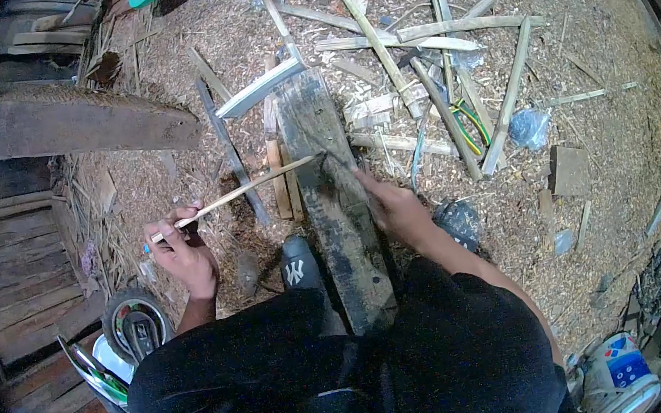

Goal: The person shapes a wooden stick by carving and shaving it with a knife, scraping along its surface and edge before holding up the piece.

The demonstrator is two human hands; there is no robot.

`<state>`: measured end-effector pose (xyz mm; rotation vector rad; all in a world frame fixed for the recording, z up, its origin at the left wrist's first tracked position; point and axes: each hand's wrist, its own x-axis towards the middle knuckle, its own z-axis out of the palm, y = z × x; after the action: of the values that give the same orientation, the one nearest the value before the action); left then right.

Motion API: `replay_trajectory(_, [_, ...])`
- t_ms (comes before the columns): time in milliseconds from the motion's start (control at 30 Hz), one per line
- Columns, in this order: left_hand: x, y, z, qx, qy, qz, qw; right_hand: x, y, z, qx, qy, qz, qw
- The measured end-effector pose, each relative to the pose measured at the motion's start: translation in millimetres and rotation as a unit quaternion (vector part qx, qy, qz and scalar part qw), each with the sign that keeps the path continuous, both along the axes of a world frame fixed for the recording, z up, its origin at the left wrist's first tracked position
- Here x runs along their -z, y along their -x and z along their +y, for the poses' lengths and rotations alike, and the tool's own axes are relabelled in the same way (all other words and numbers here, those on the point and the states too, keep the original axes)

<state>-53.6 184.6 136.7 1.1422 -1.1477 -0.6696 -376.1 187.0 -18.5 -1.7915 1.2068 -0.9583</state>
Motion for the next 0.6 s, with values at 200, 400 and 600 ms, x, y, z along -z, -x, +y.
replay_trajectory(200, [2.6, -2.5, 0.7, -0.001, 0.004, -0.008, 1.0, -5.7, 5.8, -0.4, 0.002, 0.028, 0.0, 1.0])
replay_trajectory(400, [3.4, -3.6, -0.7, -0.008, -0.003, 0.005, 1.0, -2.8, 8.6, -4.8, -0.026, -0.047, 0.031, 0.998])
replay_trajectory(600, [2.5, -3.6, 0.5, -0.015, -0.012, 0.002, 1.0, -5.2, 5.6, -3.0, -0.024, -0.031, 0.058, 0.998])
